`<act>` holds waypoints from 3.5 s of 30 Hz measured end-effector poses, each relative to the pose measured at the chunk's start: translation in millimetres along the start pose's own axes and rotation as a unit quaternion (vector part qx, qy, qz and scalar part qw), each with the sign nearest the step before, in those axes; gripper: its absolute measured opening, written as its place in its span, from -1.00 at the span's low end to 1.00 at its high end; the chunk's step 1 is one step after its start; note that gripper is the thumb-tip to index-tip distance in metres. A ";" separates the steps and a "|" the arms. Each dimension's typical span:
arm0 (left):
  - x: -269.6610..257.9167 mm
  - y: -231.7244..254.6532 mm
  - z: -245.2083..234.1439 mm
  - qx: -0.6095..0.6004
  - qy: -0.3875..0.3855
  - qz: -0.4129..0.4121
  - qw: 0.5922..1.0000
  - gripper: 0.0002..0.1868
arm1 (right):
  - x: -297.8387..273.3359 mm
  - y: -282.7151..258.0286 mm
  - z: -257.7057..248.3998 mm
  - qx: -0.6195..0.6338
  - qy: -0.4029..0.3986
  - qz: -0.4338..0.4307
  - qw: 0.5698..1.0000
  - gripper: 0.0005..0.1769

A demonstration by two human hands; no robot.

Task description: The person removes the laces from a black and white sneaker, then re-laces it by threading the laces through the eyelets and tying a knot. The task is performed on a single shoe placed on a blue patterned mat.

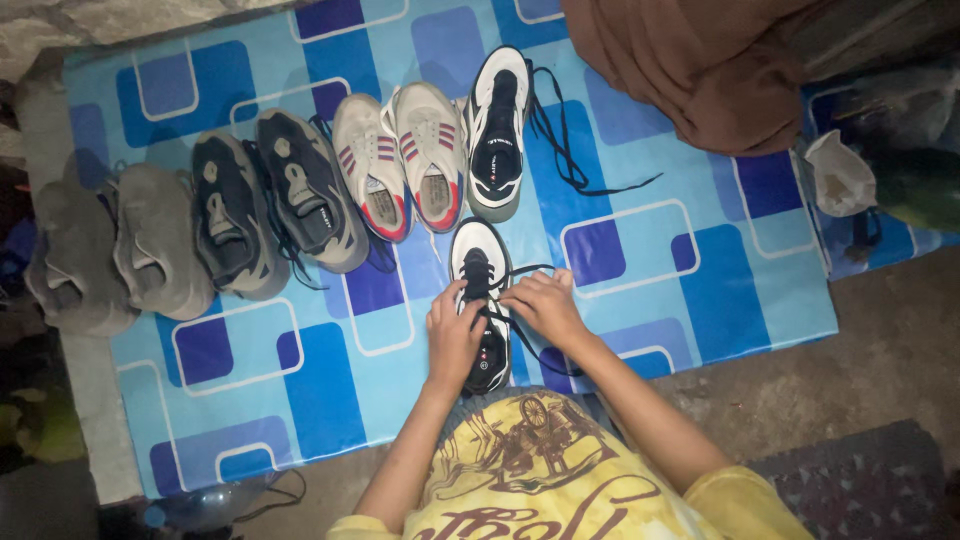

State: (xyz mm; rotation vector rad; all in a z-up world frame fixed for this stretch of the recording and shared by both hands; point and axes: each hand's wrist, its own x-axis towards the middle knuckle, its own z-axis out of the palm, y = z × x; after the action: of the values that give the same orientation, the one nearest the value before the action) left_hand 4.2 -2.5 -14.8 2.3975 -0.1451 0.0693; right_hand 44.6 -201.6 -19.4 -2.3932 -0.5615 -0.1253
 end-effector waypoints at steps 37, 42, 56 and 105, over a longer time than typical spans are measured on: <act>11.3 13.7 -15.4 0.023 0.005 0.039 0.999 -0.69 | -1.6 63.8 50.0 0.370 -0.148 0.152 0.905 -0.84; 11.2 11.1 -8.8 0.023 0.004 0.024 0.999 -0.81 | -0.4 69.3 54.6 0.382 -0.175 0.191 0.887 -0.86; 3.1 1.5 -7.3 0.014 -0.003 0.049 0.999 -0.72 | 36.0 14.8 -4.4 0.125 -0.211 -0.053 0.968 -0.54; 3.2 -7.6 -30.6 0.082 -0.071 0.066 0.992 -0.77 | -27.1 -47.5 26.8 0.113 -0.021 0.192 0.975 -0.54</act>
State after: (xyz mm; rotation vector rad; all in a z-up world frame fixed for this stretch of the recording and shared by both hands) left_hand 8.1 23.5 3.0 2.5543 -0.3786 -0.0295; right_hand -1.6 -162.0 -18.3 -2.2379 -0.1145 0.1514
